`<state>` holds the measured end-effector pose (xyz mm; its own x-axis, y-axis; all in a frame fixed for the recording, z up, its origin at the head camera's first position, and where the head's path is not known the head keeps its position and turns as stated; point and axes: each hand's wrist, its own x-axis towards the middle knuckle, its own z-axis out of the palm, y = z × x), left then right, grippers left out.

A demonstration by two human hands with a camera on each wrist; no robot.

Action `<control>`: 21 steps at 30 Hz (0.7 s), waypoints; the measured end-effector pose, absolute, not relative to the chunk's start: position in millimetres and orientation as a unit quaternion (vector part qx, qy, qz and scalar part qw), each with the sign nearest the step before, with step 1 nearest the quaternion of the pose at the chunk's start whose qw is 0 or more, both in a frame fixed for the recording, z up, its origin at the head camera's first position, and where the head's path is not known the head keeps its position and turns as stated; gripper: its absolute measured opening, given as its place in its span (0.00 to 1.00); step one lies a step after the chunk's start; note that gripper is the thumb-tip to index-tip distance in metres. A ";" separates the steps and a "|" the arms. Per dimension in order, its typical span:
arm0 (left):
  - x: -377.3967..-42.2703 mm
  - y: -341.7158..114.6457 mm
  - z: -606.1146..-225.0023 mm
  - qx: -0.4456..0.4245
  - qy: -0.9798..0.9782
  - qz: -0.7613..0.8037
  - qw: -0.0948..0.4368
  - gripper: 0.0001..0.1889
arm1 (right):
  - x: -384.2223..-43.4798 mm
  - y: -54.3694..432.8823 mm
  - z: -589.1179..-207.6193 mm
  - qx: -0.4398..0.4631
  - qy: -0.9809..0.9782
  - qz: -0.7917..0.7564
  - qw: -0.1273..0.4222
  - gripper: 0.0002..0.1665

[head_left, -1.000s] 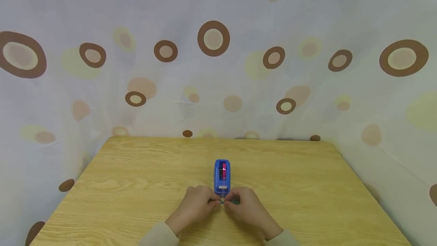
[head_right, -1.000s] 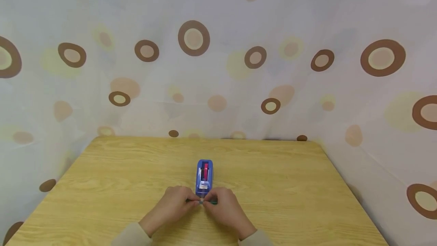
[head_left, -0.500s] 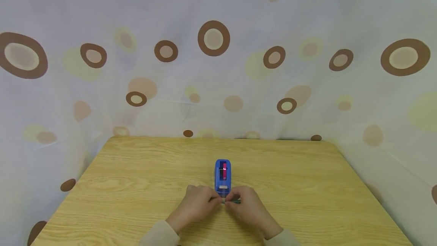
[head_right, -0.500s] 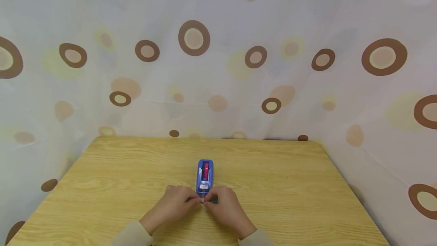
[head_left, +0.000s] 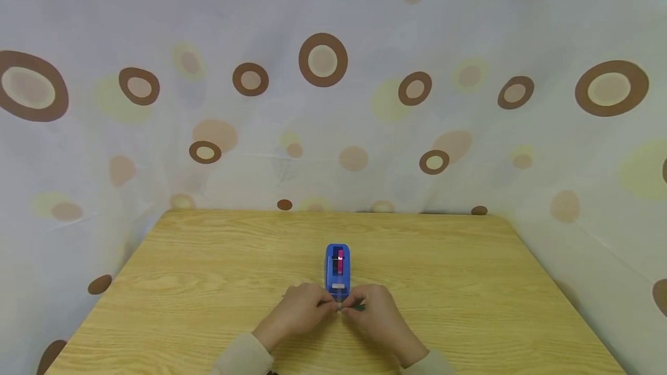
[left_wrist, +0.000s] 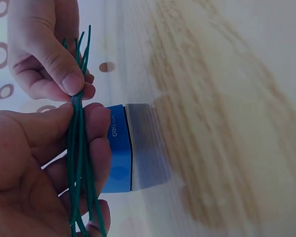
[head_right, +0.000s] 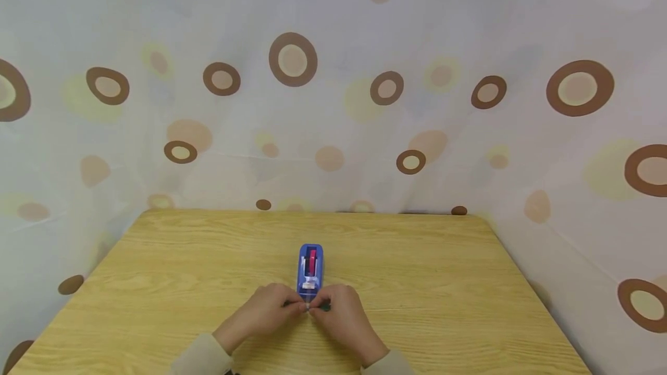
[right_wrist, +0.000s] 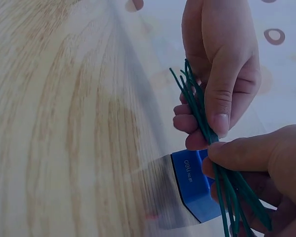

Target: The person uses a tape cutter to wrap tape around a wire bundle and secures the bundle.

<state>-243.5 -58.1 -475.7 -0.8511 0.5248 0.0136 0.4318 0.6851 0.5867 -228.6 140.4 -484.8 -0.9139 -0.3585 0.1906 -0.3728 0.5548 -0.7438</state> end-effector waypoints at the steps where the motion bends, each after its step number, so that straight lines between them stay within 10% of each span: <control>1: -243.9 -58.5 -476.7 0.259 0.913 0.304 0.078 0.10 | -228.5 140.2 -484.9 0.207 -0.882 0.424 0.008 0.09; 21: -243.9 -56.7 -475.7 0.248 0.909 0.330 0.055 0.05 | -236.3 141.7 -480.6 0.182 -0.871 0.453 -0.061 0.02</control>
<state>-243.9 -56.7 -475.7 -0.8707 0.4878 0.0629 0.4149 0.6597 0.6267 -236.3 141.7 -480.6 -0.9261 -0.3725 0.0596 -0.2627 0.5232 -0.8107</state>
